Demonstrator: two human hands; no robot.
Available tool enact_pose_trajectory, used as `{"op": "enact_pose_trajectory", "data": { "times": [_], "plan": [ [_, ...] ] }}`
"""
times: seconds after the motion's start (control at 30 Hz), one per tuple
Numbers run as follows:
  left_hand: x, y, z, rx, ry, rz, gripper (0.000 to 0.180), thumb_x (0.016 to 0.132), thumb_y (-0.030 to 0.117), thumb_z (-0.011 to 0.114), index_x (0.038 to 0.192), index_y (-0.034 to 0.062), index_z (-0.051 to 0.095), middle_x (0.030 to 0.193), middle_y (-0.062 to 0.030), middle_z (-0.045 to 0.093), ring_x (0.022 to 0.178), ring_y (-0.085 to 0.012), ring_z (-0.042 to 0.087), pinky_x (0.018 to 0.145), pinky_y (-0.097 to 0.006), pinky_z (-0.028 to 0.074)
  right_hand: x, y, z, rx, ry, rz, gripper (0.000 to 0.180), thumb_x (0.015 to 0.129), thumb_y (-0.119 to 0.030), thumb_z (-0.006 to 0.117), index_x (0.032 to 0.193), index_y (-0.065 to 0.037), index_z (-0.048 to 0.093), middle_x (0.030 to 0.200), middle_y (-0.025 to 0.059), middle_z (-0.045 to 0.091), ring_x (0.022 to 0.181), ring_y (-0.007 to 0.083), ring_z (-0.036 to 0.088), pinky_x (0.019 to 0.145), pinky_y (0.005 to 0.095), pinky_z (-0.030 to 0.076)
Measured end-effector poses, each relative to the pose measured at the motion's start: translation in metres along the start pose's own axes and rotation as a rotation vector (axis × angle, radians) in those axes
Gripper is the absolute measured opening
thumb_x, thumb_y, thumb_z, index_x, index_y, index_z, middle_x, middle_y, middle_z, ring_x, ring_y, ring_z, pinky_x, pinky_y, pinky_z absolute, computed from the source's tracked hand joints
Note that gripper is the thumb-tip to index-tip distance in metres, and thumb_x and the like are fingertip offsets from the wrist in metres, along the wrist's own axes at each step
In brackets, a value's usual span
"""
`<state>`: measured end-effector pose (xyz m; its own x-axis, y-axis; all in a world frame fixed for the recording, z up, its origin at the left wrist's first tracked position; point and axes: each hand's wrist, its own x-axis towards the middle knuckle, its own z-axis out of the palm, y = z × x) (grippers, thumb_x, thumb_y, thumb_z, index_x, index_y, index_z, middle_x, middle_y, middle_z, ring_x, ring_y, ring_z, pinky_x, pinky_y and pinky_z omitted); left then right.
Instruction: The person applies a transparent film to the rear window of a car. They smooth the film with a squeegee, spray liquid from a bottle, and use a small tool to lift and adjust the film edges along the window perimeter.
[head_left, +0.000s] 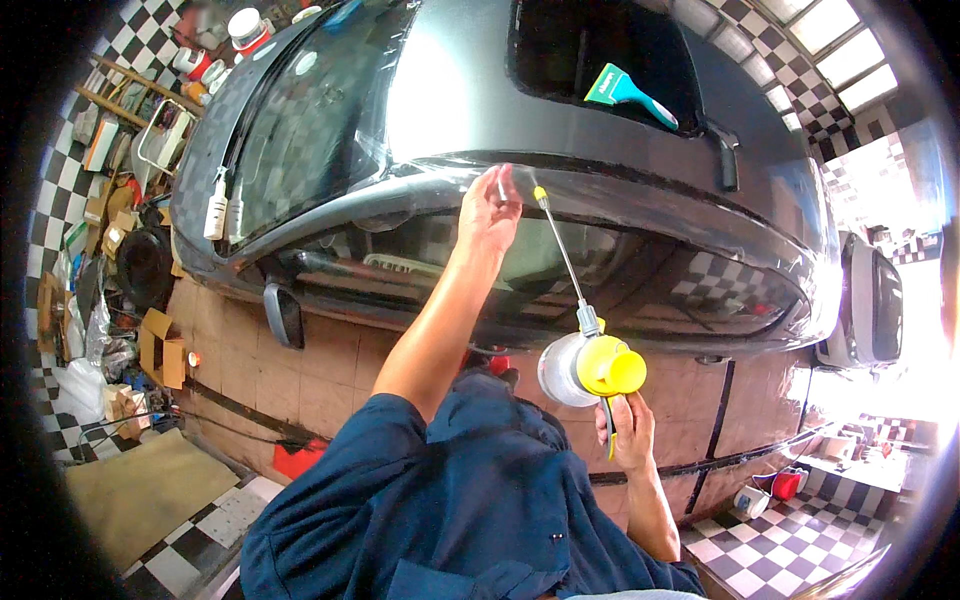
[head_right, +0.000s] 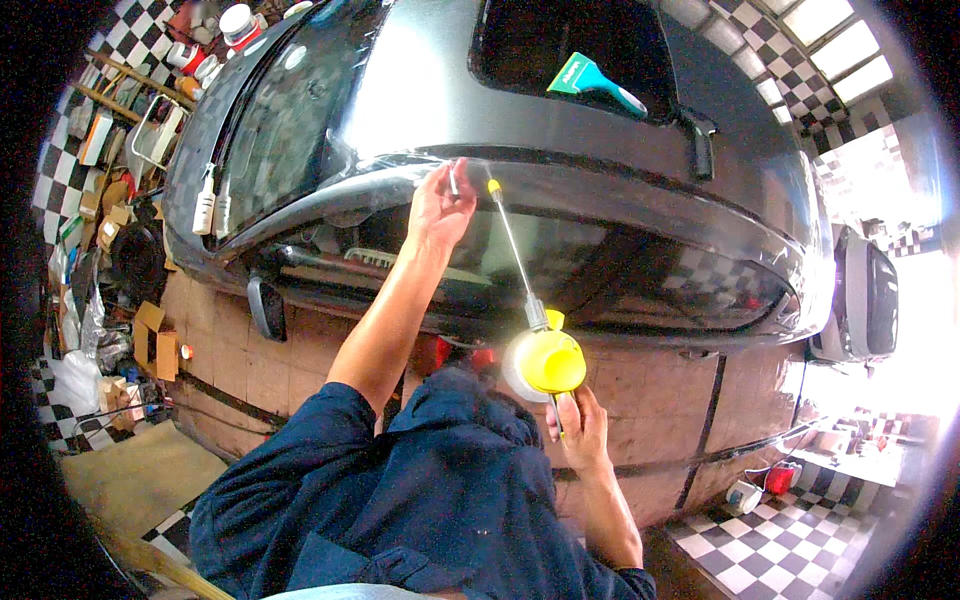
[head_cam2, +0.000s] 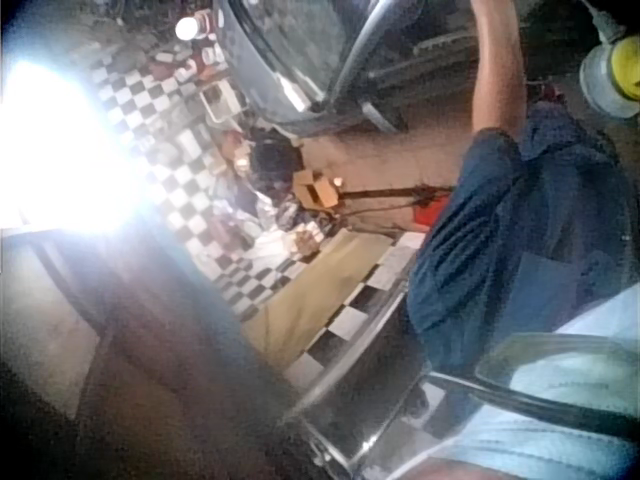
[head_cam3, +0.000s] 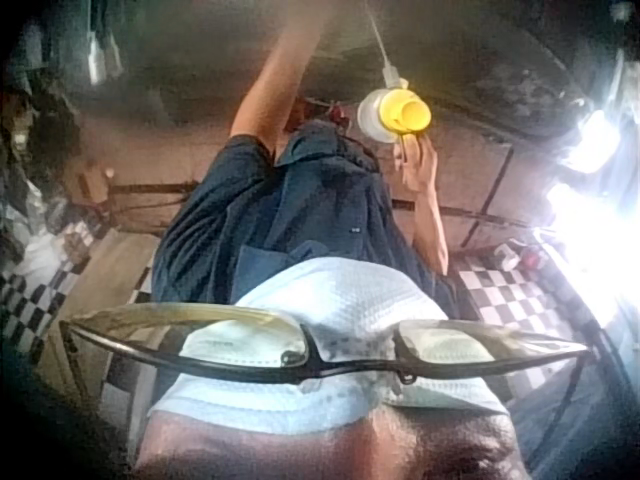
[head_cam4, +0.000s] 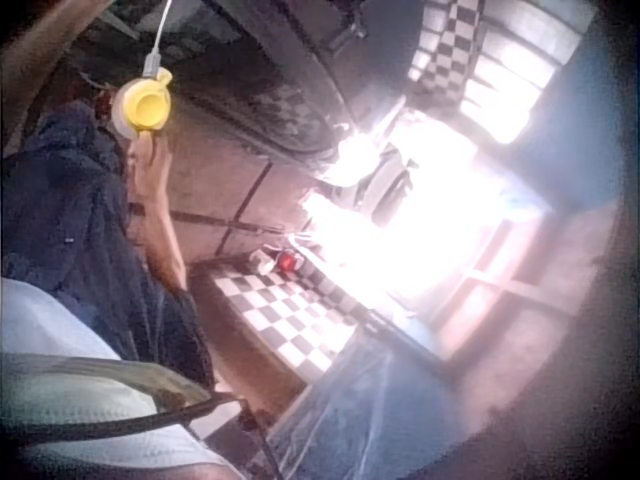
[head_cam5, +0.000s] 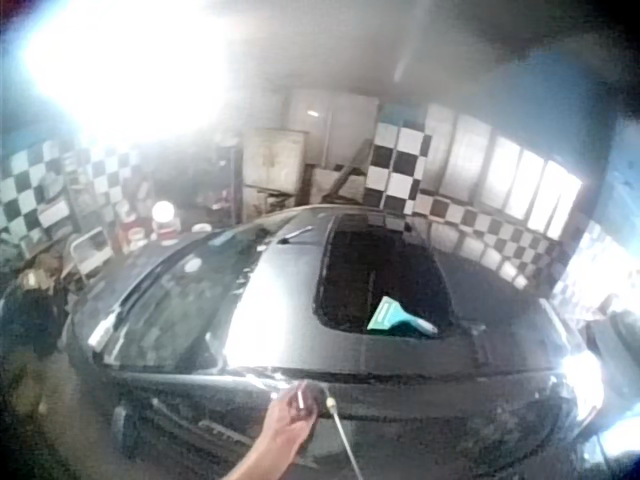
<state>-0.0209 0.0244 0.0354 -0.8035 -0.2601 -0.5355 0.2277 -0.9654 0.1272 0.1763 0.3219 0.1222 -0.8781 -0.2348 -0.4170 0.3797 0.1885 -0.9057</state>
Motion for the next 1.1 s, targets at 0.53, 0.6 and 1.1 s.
{"op": "enact_pose_trajectory", "data": {
  "times": [0.53,0.6,1.1],
  "plan": [
    [0.014,-0.015,0.001,-0.043,0.049,-0.026,0.024,0.092,0.014,0.057,0.112,0.0050,0.048,0.103,-0.0086,0.056,0.091,-0.0199,0.058,0.087,-0.043,0.048,-0.007,-0.003,0.002,0.041,0.039,-0.002,0.031,0.096,-0.032,0.048,0.098,-0.002,0.053,0.069,0.0016,0.056,0.052,0.0052,0.048,0.046,0.0204,0.041],
    [0.014,-0.014,0.002,-0.051,0.051,-0.056,0.025,0.092,0.013,0.054,0.116,0.0080,0.046,0.107,-0.0102,0.057,0.093,-0.0222,0.059,0.091,-0.047,0.046,-0.007,0.000,0.002,0.027,0.045,-0.012,0.032,0.096,-0.033,0.048,0.097,-0.002,0.052,0.069,0.0017,0.055,0.052,0.0053,0.048,0.046,0.0203,0.041],
    [0.010,-0.046,0.015,-0.048,-0.074,-0.033,0.026,0.088,0.011,0.061,0.104,-0.0041,0.049,0.112,-0.0156,0.054,0.092,-0.0240,0.058,0.079,-0.035,0.056,-0.013,0.009,0.006,0.056,0.114,-0.060,0.031,0.096,-0.031,0.046,0.095,-0.001,0.052,0.068,0.0021,0.055,0.051,0.0052,0.048,0.047,0.0201,0.041]
  ]
}}
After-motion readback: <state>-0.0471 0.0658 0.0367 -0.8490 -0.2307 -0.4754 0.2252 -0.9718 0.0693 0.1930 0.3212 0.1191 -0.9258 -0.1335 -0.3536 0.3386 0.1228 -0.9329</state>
